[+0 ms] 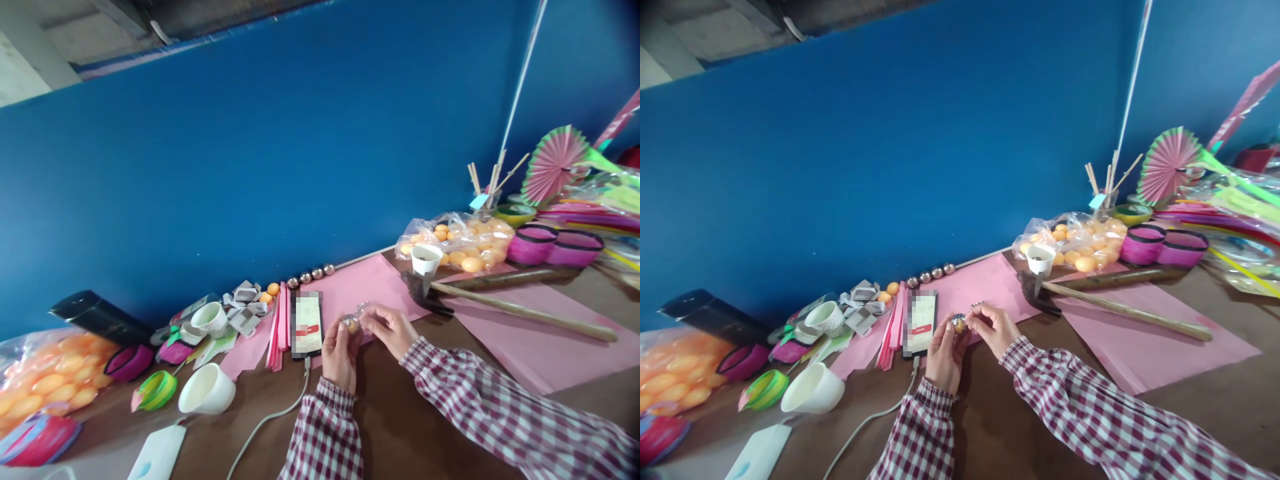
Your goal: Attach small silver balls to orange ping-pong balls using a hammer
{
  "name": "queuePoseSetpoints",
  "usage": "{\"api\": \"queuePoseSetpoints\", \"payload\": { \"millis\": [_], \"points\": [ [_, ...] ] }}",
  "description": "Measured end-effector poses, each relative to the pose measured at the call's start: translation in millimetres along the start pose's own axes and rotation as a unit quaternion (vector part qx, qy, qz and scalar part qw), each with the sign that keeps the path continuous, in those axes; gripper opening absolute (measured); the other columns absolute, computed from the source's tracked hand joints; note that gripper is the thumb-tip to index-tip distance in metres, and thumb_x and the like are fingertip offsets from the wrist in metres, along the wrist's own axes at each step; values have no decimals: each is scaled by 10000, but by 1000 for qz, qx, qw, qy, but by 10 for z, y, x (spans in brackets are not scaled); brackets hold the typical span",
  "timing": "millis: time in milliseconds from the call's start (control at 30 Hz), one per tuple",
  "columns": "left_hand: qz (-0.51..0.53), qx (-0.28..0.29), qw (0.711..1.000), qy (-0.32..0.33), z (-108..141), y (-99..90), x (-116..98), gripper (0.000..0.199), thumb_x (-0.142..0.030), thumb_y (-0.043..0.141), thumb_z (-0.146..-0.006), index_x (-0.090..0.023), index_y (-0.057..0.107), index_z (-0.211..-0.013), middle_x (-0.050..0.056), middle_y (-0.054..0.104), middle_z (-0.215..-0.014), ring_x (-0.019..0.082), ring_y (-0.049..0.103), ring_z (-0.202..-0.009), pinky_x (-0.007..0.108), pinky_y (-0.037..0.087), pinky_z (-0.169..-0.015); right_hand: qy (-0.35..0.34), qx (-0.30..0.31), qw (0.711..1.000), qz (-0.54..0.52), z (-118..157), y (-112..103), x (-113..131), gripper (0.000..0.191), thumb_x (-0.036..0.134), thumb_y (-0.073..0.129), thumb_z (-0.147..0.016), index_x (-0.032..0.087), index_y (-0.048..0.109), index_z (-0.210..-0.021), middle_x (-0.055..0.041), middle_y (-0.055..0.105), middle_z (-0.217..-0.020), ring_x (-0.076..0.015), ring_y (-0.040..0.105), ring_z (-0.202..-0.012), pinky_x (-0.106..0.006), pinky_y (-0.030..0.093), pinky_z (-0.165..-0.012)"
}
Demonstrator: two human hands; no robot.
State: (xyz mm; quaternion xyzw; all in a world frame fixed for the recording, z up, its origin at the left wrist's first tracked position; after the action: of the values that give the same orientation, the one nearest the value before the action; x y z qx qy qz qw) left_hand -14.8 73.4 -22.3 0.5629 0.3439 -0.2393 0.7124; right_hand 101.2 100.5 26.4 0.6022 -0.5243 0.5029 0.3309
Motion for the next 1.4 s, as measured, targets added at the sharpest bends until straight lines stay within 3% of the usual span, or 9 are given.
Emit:
{"api": "queuePoseSetpoints", "payload": {
  "millis": [200,633,933,1400],
  "points": [
    [-10,12,1000,3,6,29,-12,317,-257,579,-710,-176,546,-1015,68,632,-910,147,600,-805,301,462,-766,70,8,995,-71,-9,32,-117,232,364,576,-687,142,594,-755,-4,588,-634,-111,541,-590,-247,464,-580],
    [-15,19,1000,11,26,66,-26,327,-244,592,-697,-182,551,-1015,61,624,-920,144,587,-826,312,429,-811,31,14,999,-7,-29,20,-128,214,367,545,-717,154,558,-705,2,570,-686,-120,509,-654,-243,409,-632],
    [-19,19,1000,2,40,88,-38,358,-232,604,-682,-190,537,-1031,48,636,-886,140,600,-761,280,468,-700,67,23,997,-22,0,60,-148,228,384,557,-705,158,560,-683,18,529,-598,-102,474,-553,-226,402,-527],
    [-21,34,999,15,19,86,-29,336,-216,586,-701,-194,542,-1033,50,627,-941,148,590,-838,304,445,-787,82,21,996,-24,-1,61,-171,214,363,574,-689,151,579,-668,18,538,-596,-96,477,-544,-224,403,-530]
  ]
}}
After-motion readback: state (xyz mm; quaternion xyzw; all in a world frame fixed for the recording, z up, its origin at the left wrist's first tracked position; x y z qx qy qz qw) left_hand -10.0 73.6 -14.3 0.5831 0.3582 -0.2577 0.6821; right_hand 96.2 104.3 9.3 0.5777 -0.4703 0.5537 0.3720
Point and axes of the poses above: each hand's wrist, its own z-axis away from the middle knuckle, its own y-axis out of the palm, x = y × z, the point moved 7 cm from there along -z, towards the middle knuckle
